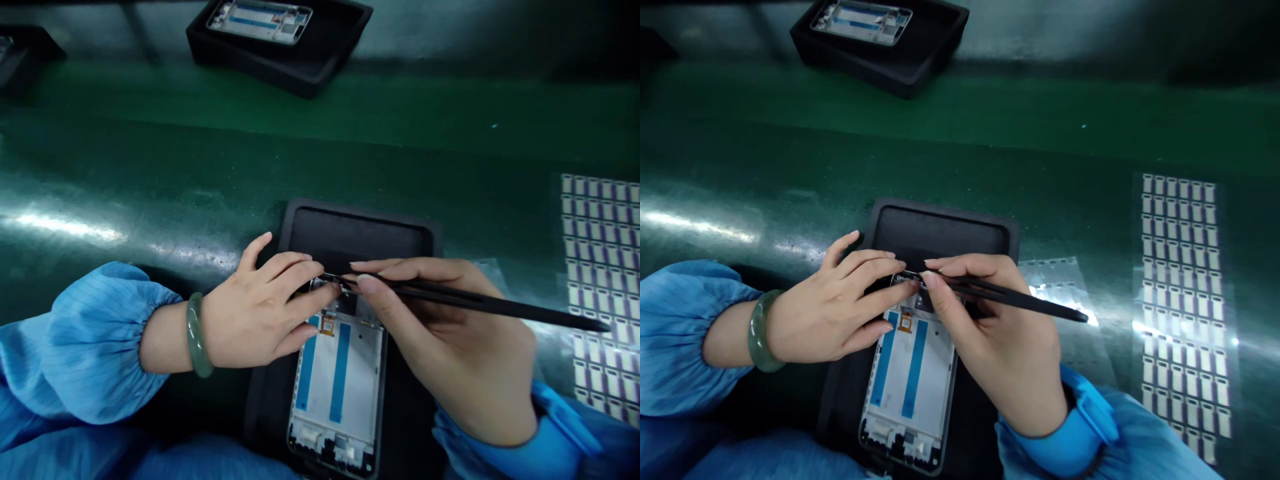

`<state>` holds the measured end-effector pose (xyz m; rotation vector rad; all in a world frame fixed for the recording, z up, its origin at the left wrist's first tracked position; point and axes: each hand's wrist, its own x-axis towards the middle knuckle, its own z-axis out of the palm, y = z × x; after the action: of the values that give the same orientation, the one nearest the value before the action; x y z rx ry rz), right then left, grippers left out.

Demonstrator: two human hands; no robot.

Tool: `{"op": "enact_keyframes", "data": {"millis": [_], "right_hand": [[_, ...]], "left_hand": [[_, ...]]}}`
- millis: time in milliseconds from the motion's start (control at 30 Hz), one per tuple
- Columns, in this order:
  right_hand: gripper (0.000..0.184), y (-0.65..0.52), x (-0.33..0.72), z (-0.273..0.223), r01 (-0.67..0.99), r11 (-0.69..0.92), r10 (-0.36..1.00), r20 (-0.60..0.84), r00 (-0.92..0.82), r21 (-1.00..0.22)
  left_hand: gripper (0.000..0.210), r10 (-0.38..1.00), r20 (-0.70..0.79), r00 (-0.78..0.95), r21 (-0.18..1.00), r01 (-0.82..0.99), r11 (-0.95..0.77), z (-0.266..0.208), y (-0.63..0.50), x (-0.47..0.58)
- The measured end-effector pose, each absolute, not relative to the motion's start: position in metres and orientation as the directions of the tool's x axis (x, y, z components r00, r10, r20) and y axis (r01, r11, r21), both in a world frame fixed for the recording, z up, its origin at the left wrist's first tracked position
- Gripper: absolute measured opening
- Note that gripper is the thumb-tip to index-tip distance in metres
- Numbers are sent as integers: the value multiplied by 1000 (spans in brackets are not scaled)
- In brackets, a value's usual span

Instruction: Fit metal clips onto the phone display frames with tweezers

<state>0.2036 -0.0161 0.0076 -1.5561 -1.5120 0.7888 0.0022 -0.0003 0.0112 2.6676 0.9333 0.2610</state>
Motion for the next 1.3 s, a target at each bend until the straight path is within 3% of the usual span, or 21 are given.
{"op": "enact_keyframes", "data": {"millis": [267,833,1300], "right_hand": [[12,-16,208,7,451,67,992,108,67,-890],[13,-15,209,4,547,106,986,160,52,-830],[13,-15,206,7,516,64,989,124,83,-854]], "left_hand": [[38,629,99,771,329,571,-752,10,0,3],[38,629,107,770,337,567,-751,10,0,2],[38,631,107,768,336,570,-750,9,0,2]]}}
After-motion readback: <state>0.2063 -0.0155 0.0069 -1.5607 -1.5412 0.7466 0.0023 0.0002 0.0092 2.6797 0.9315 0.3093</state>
